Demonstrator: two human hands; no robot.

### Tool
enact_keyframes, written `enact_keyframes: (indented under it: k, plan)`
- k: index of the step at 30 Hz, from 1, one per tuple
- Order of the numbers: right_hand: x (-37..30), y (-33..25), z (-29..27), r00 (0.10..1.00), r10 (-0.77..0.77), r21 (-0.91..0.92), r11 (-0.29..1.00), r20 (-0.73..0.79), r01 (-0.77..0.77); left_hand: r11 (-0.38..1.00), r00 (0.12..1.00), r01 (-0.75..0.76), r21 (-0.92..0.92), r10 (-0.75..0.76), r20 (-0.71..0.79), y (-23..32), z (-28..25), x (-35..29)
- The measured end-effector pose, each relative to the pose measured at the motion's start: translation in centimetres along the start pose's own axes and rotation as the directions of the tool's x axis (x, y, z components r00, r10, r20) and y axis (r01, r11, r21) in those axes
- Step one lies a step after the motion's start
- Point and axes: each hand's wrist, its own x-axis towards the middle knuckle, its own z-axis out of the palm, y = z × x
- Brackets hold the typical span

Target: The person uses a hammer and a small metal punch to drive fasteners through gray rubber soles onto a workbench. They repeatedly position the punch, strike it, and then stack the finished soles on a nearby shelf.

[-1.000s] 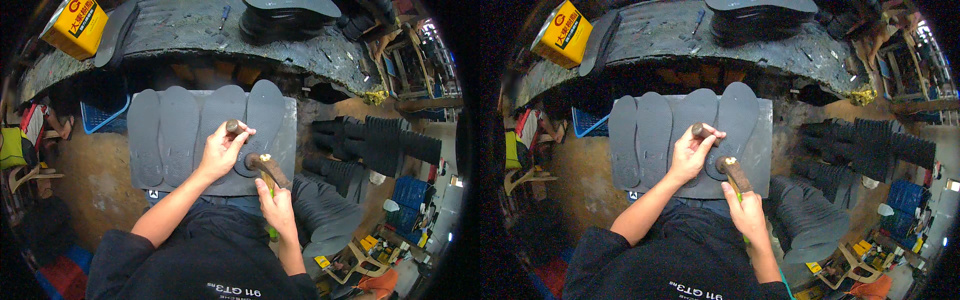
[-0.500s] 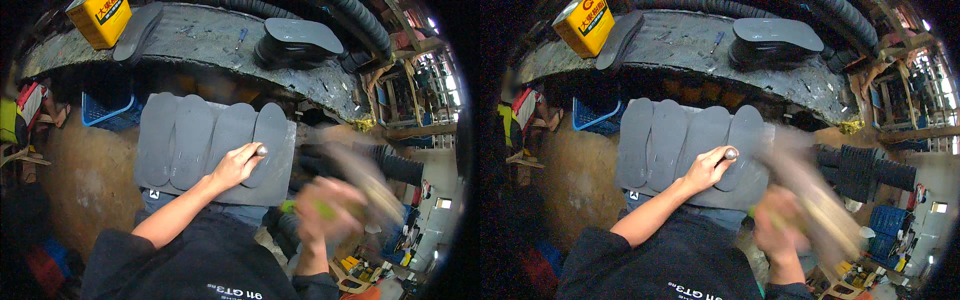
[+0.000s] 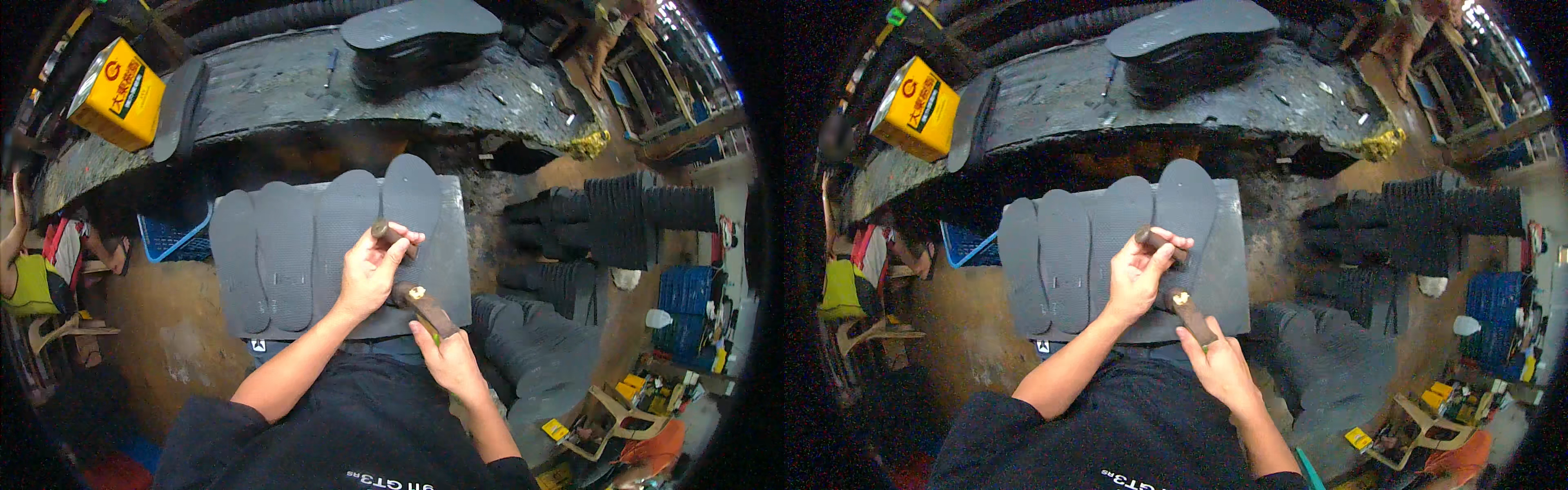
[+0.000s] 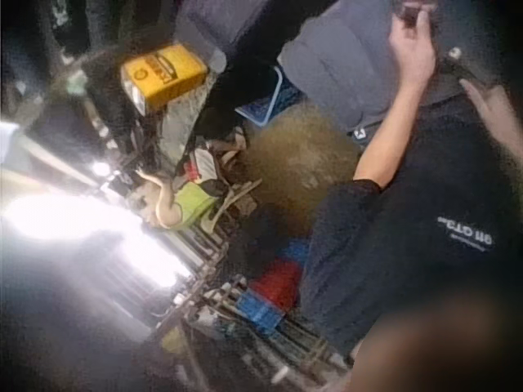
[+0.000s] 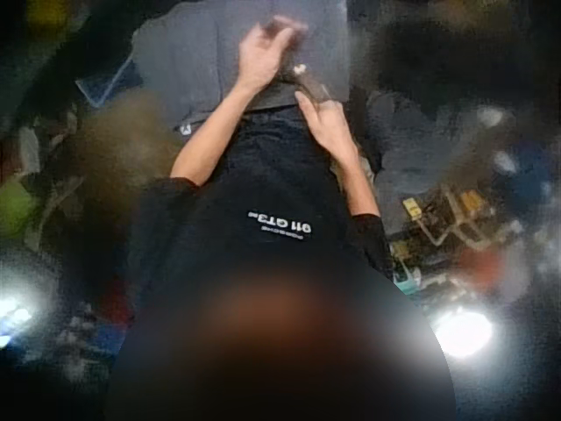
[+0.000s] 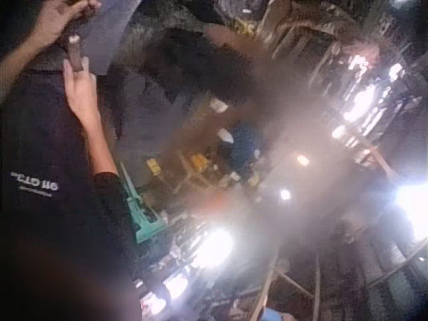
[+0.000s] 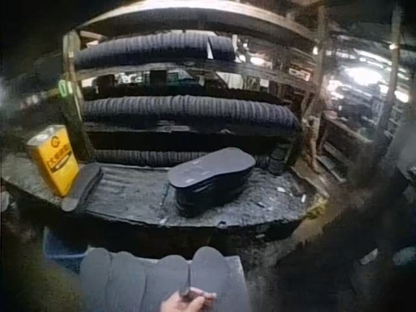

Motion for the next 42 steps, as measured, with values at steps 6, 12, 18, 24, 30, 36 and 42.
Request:
enact_keyframes:
  k: [6,12,18,24,30,36,42]
  plan:
    - [-0.2,1.0,0.3,0.998,-0.041,0.034,0.999,-0.039,0.042,0.996,1.0,-0.013,0.093,0.015,-0.023,-1.3,0.9,0.0]
    - [-0.1,1.3,0.4,0.999,-0.043,0.05,0.998,-0.026,0.044,0.985,0.998,-0.063,0.162,0.063,0.008,-1.5,0.4,-0.1]
    - [0.2,1.9,0.6,0.999,-0.043,0.016,0.999,-0.027,0.043,0.944,0.996,-0.077,0.321,0.062,0.058,-1.1,0.8,0.2]
    - [-4.0,-6.6,-6.1,0.926,-0.092,0.267,0.943,-0.365,0.198,0.698,0.962,-0.268,0.664,0.234,0.143,-0.8,1.1,0.2]
    - [-3.1,-8.8,-8.8,0.722,-0.595,-0.195,0.801,-0.353,0.566,0.673,0.94,-0.339,0.657,0.274,0.204,-0.9,1.4,0.5]
    - [2.0,-3.8,-4.5,0.842,-0.479,-0.193,0.876,-0.249,0.442,0.635,0.96,-0.245,0.733,0.263,0.093,-2.9,0.2,1.0]
    - [1.1,0.1,-2.2,0.988,0.155,0.299,0.942,0.021,-0.155,0.934,0.943,0.142,-0.329,-0.228,-0.241,4.1,-3.3,2.7]
